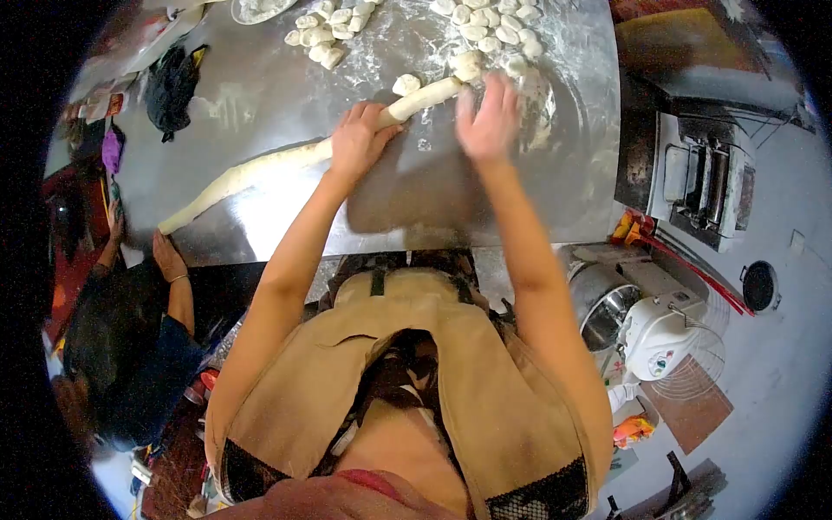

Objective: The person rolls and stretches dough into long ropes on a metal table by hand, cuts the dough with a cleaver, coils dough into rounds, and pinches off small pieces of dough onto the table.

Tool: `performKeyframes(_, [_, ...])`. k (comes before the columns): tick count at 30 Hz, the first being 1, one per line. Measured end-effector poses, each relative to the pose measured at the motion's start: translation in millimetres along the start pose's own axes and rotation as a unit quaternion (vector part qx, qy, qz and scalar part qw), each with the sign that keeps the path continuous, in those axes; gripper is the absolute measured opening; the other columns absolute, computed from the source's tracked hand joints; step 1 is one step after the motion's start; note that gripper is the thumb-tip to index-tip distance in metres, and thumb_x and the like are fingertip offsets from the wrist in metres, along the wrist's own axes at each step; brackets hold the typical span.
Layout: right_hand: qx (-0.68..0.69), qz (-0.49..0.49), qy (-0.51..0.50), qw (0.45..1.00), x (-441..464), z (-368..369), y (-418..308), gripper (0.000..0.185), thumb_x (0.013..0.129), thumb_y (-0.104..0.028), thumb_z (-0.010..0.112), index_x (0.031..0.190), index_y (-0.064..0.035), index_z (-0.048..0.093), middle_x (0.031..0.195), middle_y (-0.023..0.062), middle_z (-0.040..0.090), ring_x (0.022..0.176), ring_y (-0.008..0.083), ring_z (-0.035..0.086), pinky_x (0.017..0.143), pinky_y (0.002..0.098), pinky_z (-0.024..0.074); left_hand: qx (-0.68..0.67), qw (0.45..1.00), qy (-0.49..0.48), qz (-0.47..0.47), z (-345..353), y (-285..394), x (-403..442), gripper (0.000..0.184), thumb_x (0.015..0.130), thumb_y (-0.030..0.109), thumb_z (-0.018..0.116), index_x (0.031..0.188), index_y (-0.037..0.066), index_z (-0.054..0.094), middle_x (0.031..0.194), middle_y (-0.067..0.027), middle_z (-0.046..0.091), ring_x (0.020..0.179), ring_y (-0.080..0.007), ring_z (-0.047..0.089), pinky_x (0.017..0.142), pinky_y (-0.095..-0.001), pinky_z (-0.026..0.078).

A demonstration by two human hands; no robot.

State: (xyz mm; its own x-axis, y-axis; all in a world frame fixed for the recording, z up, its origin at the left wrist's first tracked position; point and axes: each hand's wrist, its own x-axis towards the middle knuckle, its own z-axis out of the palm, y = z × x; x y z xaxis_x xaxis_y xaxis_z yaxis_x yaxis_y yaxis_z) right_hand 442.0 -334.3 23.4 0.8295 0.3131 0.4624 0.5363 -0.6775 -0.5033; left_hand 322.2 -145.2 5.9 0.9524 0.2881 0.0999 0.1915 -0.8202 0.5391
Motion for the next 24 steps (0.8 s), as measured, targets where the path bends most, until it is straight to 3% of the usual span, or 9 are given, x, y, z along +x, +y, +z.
performKeyframes(2, [0.256, 0.173, -0.004, 0.951, -56, 5, -38, 0.049, 0.083, -0.023, 0.073, 0.116, 0.0061, 0.052, 0.102, 0.0173, 0.062, 0.084, 0.0288, 0.061, 0.079, 0.0354, 0.051, -0.105, 0.992, -0.058, -0.05, -9, 15, 2, 0.04, 0.087, 0.039, 0.065, 0.109, 0.007, 0.054, 0.083, -0.0176, 0.065, 0.078, -0.0405, 0.063, 0.067, -0.0493, 0.05])
performKeyframes(3, [0.397, 0.434, -0.083, 0.804, -63, 7, -57, 0.045, 0.086, -0.026, 0.071, 0.115, 0.0039, 0.053, 0.098, 0.0137, 0.062, 0.082, 0.025, 0.062, 0.075, 0.0346, 0.0519, -0.156, 0.985, -0.074, -0.013, -21, 28, -4, 0.039, 0.089, 0.039, 0.063, 0.109, 0.008, 0.052, 0.086, -0.0184, 0.066, 0.079, -0.0404, 0.064, 0.067, -0.0493, 0.05])
performKeyframes(5, [0.757, 0.49, -0.159, 0.403, -49, 8, -46, 0.043, 0.089, -0.028, 0.068, 0.117, 0.0016, 0.052, 0.098, 0.0116, 0.063, 0.081, 0.0225, 0.062, 0.073, 0.0353, 0.0527, -0.171, 0.977, -0.109, 0.071, -28, 46, -25, 0.045, 0.086, 0.039, 0.068, 0.114, 0.008, 0.052, 0.081, -0.0181, 0.066, 0.077, -0.0389, 0.065, 0.065, -0.0455, 0.05])
performKeyframes(6, [0.717, 0.504, -0.13, 0.464, -41, 6, -51, 0.038, 0.093, -0.027, 0.062, 0.118, -0.0012, 0.05, 0.085, 0.0084, 0.061, 0.073, 0.0188, 0.06, 0.071, 0.0351, 0.0528, -0.18, 0.971, -0.153, 0.046, -33, 53, -34, 0.047, 0.085, 0.041, 0.068, 0.115, 0.009, 0.051, 0.081, -0.018, 0.066, 0.077, -0.0391, 0.065, 0.066, -0.0457, 0.05])
performKeyframes(9, [0.799, 0.427, -0.028, 0.423, -31, -14, -49, 0.009, 0.095, -0.017, 0.056, 0.096, -0.0116, 0.049, 0.056, -0.0035, 0.043, 0.051, 0.0091, 0.046, 0.06, 0.0295, 0.0471, -0.191, 0.956, -0.221, -0.029, -32, 41, -43, 0.044, 0.083, 0.043, 0.069, 0.109, 0.012, 0.054, 0.082, -0.0164, 0.067, 0.078, -0.0393, 0.065, 0.066, -0.0468, 0.05])
performKeyframes(11, [0.803, 0.364, 0.019, 0.472, -25, -50, -43, 0.013, 0.094, -0.014, 0.057, 0.086, -0.0137, 0.047, 0.052, -0.0059, 0.04, 0.044, 0.0069, 0.041, 0.057, 0.0281, 0.0438, -0.1, 0.965, -0.244, 0.0, -27, 33, -47, 0.039, 0.082, 0.044, 0.069, 0.099, 0.012, 0.056, 0.08, -0.0145, 0.067, 0.076, -0.0384, 0.065, 0.065, -0.0476, 0.05])
performKeyframes(12, [0.814, 0.375, 0.053, 0.44, -22, -72, -30, 0.016, 0.094, -0.014, 0.057, 0.081, -0.0137, 0.048, 0.05, -0.0053, 0.038, 0.043, 0.0069, 0.04, 0.056, 0.0277, 0.0429, -0.065, 0.97, -0.231, 0.026, -29, 26, -52, 0.035, 0.081, 0.043, 0.07, 0.089, 0.012, 0.057, 0.076, -0.0126, 0.066, 0.073, -0.036, 0.065, 0.063, -0.0471, 0.05])
performKeyframes(19, [0.767, 0.411, 0.201, 0.451, -41, -132, 70, 0.035, 0.095, -0.021, 0.057, 0.064, -0.0145, 0.04, 0.048, -0.0045, 0.034, 0.042, 0.0089, 0.035, 0.057, 0.0268, 0.0395, 0.0, 0.968, -0.236, 0.084, -61, -35, -75, 0.037, 0.08, 0.044, 0.07, 0.088, 0.011, 0.058, 0.081, -0.0096, 0.067, 0.074, -0.0344, 0.065, 0.062, -0.0455, 0.05])
performKeyframes(24, [0.696, 0.533, 0.315, 0.364, -66, -119, 133, 0.033, 0.096, -0.024, 0.056, 0.071, -0.0138, 0.037, 0.051, -0.0036, 0.03, 0.043, 0.0112, 0.036, 0.059, 0.0291, 0.0445, 0.003, 0.978, -0.17, 0.119, -72, -72, -87, 0.037, 0.077, 0.041, 0.073, 0.097, 0.012, 0.063, 0.085, -0.0084, 0.068, 0.076, -0.0324, 0.066, 0.064, -0.0414, 0.052])
